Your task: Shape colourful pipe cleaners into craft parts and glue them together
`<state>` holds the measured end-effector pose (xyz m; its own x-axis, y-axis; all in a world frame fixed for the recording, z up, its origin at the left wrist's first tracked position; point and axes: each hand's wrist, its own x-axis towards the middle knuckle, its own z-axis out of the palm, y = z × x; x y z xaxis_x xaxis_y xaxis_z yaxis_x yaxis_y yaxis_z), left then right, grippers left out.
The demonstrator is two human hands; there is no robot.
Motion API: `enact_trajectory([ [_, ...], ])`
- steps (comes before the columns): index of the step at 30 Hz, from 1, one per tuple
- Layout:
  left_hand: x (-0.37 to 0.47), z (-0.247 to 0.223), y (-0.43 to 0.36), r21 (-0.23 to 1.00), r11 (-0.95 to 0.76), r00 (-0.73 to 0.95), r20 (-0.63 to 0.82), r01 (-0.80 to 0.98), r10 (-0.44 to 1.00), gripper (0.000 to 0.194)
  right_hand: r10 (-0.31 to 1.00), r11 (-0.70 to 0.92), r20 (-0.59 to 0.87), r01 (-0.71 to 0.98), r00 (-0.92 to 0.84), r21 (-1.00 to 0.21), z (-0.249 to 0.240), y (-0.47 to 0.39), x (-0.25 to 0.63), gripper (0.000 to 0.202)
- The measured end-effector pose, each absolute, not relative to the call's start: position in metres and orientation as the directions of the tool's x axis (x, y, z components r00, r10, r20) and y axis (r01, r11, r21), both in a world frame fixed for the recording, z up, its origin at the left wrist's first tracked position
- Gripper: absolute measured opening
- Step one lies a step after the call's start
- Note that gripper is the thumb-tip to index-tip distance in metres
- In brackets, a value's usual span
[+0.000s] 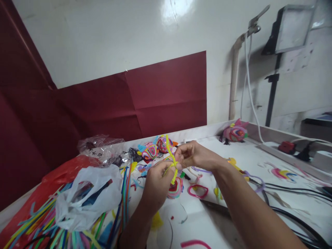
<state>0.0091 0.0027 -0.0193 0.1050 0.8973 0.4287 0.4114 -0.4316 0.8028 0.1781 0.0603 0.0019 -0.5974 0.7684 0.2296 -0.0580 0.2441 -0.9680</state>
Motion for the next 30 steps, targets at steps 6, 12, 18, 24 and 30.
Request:
enact_trajectory([
  [6,0.0089,-0.0175,0.0029,0.835,-0.386,0.051,0.399,0.392,0.915,0.019,0.76,0.263,0.256,-0.077,-0.597,-0.962,0.0008,0.0612,0.1771,0.029],
  [12,0.0072,-0.0184,0.003,0.827,-0.369,0.04,0.39,0.425,0.92,0.02,0.76,0.317,0.285,-0.049,-0.584,-0.947,-0.0008,0.062,0.1749,0.024],
  [18,0.0079,-0.0183,0.0024,0.772,-0.399,0.074,0.42,0.495,0.905,0.02,0.779,0.298,0.247,-0.007,-0.576,-0.954,0.0034,0.057,0.1724,0.016],
  [24,0.0093,-0.0172,0.0014,0.744,-0.408,0.104,0.421,0.529,0.901,0.02,0.783,0.305,0.227,0.039,-0.579,-0.951,0.0076,0.054,0.1725,0.01],
  [30,0.0073,-0.0171,0.0024,0.834,-0.372,0.11,0.359,0.409,0.927,0.017,0.789,0.331,0.242,0.059,-0.565,-0.942,0.0035,0.0574,0.1715,0.009],
])
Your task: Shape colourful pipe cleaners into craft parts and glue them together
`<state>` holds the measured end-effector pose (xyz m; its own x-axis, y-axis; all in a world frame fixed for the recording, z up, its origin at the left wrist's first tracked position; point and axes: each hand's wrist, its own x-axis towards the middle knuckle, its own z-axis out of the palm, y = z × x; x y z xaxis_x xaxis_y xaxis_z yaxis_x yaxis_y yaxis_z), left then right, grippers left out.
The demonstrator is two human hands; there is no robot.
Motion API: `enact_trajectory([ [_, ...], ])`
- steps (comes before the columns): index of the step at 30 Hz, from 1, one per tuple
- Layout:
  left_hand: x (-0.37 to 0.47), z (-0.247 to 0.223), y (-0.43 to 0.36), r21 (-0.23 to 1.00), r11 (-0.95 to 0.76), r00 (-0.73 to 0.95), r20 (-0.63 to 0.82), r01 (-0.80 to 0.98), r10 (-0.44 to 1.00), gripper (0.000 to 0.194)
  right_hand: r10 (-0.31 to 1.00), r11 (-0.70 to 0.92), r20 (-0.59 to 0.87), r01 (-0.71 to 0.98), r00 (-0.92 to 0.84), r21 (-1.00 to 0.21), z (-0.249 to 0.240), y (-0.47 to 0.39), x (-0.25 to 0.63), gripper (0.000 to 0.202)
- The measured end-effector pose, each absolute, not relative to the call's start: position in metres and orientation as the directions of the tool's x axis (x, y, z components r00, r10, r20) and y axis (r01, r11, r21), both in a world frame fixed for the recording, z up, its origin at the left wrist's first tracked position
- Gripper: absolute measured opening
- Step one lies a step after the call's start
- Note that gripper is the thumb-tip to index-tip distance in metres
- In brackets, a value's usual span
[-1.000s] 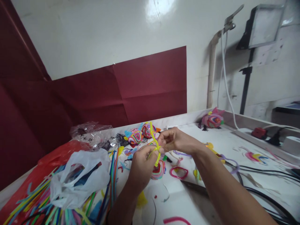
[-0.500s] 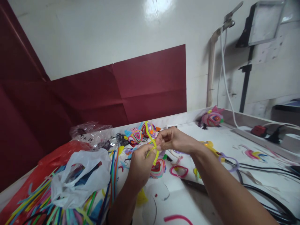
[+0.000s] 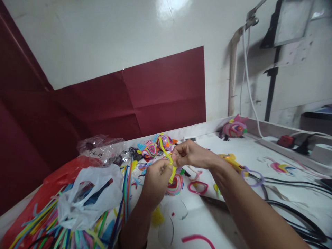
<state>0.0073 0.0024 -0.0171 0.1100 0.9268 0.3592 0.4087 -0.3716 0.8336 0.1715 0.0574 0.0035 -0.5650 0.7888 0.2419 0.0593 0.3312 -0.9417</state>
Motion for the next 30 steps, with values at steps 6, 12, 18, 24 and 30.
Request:
enact_trajectory([
  [6,0.007,-0.016,0.007,0.915,-0.309,-0.062,0.335,0.26,0.94,0.03,0.748,0.302,0.293,-0.088,-0.596,-0.949,-0.001,0.057,0.165,0.012],
  [12,0.003,-0.017,0.011,0.916,-0.328,-0.201,0.375,0.232,0.905,0.03,0.785,0.262,0.294,-0.138,-0.546,-0.955,0.002,0.055,0.159,0.015],
  [18,0.0,-0.014,0.009,0.847,-0.402,-0.292,0.505,0.348,0.812,0.03,0.784,0.195,0.241,-0.142,-0.572,-0.97,0.001,0.049,0.148,0.016],
  [24,0.0,-0.012,0.006,0.775,-0.434,-0.3,0.595,0.459,0.746,0.031,0.851,0.155,0.237,-0.208,-0.469,-0.966,0.002,0.043,0.133,0.007],
  [30,0.0,-0.012,0.009,0.846,-0.424,-0.326,0.521,0.324,0.789,0.03,0.873,0.233,0.305,-0.225,-0.38,-0.946,0.002,0.042,0.129,0.004],
])
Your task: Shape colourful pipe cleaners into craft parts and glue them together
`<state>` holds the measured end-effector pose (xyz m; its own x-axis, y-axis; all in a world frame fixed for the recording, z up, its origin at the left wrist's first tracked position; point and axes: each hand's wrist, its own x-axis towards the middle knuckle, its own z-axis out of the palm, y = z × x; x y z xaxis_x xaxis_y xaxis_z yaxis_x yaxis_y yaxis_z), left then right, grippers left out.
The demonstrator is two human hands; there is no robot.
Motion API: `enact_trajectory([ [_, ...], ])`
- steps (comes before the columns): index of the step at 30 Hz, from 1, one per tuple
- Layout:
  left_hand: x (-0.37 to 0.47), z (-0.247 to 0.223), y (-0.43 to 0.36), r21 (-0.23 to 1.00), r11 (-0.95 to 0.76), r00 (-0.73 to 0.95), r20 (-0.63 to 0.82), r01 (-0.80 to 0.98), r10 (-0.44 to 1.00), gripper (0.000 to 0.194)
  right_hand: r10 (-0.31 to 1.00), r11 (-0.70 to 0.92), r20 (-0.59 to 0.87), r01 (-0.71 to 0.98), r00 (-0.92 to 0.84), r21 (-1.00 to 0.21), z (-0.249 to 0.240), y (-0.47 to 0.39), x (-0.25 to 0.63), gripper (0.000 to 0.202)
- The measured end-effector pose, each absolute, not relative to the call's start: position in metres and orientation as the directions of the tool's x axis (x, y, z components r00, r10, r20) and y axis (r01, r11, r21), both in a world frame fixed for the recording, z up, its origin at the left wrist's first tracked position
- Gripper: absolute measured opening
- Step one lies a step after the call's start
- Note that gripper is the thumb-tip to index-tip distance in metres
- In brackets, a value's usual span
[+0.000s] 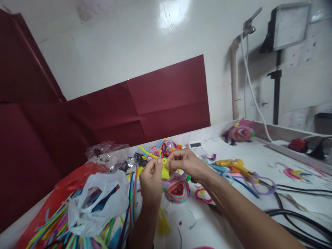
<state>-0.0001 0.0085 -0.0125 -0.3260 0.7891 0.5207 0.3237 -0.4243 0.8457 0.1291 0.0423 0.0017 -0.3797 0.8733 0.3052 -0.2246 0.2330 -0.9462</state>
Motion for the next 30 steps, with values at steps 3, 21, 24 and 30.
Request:
enact_trajectory([
  [3,-0.001,-0.014,0.011,0.876,-0.418,-0.34,0.479,0.241,0.809,0.027,0.875,0.278,0.336,-0.207,-0.348,-0.938,0.001,0.043,0.129,0.005],
  [21,-0.001,-0.011,0.009,0.886,-0.45,-0.352,0.458,0.109,0.817,0.02,0.885,0.235,0.317,-0.259,-0.342,-0.937,0.0,0.04,0.12,0.014],
  [24,0.0,-0.012,0.01,0.898,-0.437,-0.352,0.423,0.04,0.835,0.021,0.886,0.243,0.328,-0.276,-0.327,-0.93,-0.002,0.042,0.119,0.009],
  [30,0.003,-0.009,0.009,0.906,-0.395,-0.31,0.337,-0.149,0.889,0.021,0.872,0.278,0.366,-0.286,-0.324,-0.917,-0.004,0.043,0.119,0.003],
])
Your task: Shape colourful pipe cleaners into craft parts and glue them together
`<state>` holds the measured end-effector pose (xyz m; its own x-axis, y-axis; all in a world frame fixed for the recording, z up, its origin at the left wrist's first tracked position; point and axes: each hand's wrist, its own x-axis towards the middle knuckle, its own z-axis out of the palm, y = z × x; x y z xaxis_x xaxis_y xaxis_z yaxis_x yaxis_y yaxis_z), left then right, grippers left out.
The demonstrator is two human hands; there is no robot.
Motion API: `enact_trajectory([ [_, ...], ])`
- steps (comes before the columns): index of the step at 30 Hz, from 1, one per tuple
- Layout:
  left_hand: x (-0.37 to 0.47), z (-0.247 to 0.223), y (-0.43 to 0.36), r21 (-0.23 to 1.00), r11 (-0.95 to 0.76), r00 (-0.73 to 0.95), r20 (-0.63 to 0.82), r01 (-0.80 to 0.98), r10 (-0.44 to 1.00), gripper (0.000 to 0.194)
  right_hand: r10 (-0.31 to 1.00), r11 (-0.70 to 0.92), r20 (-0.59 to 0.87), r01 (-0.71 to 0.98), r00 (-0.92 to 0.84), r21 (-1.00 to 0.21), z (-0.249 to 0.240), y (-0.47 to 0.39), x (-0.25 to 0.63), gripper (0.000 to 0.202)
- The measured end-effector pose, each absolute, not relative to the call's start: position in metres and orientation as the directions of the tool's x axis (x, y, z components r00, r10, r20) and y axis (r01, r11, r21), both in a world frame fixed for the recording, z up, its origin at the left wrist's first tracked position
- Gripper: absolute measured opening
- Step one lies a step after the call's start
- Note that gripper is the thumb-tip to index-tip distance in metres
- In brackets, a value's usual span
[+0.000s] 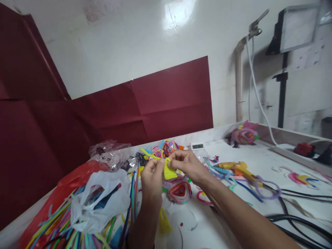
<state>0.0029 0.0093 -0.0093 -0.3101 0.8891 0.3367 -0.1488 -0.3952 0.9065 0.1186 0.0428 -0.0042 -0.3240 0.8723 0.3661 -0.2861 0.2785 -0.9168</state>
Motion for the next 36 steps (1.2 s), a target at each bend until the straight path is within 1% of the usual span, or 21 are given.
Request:
enact_trajectory([
  [6,0.001,-0.007,0.008,0.904,-0.399,-0.328,0.333,-0.155,0.884,0.021,0.872,0.216,0.324,-0.306,-0.368,-0.927,-0.003,0.04,0.116,0.012],
  [11,-0.001,-0.009,0.01,0.907,-0.409,-0.321,0.358,-0.104,0.877,0.022,0.884,0.213,0.321,-0.318,-0.339,-0.924,-0.004,0.042,0.116,0.018],
  [14,-0.001,-0.009,0.011,0.907,-0.406,-0.313,0.355,-0.113,0.881,0.023,0.89,0.209,0.317,-0.324,-0.328,-0.923,-0.005,0.043,0.116,0.02],
  [20,0.0,-0.008,0.009,0.903,-0.359,-0.243,0.303,-0.237,0.922,0.023,0.875,0.234,0.345,-0.329,-0.338,-0.915,-0.005,0.043,0.117,0.019],
  [26,0.002,-0.003,0.004,0.904,-0.293,-0.171,0.25,-0.311,0.953,0.025,0.842,0.268,0.379,-0.31,-0.384,-0.912,-0.004,0.043,0.121,0.026],
  [31,0.0,0.0,0.003,0.879,-0.193,-0.045,0.193,-0.436,0.98,0.027,0.791,0.348,0.44,-0.279,-0.424,-0.895,-0.004,0.044,0.126,0.028],
  [36,0.001,-0.001,0.003,0.833,-0.038,0.063,0.086,-0.551,0.994,0.033,0.756,0.421,0.484,-0.239,-0.44,-0.875,-0.005,0.045,0.13,0.025],
])
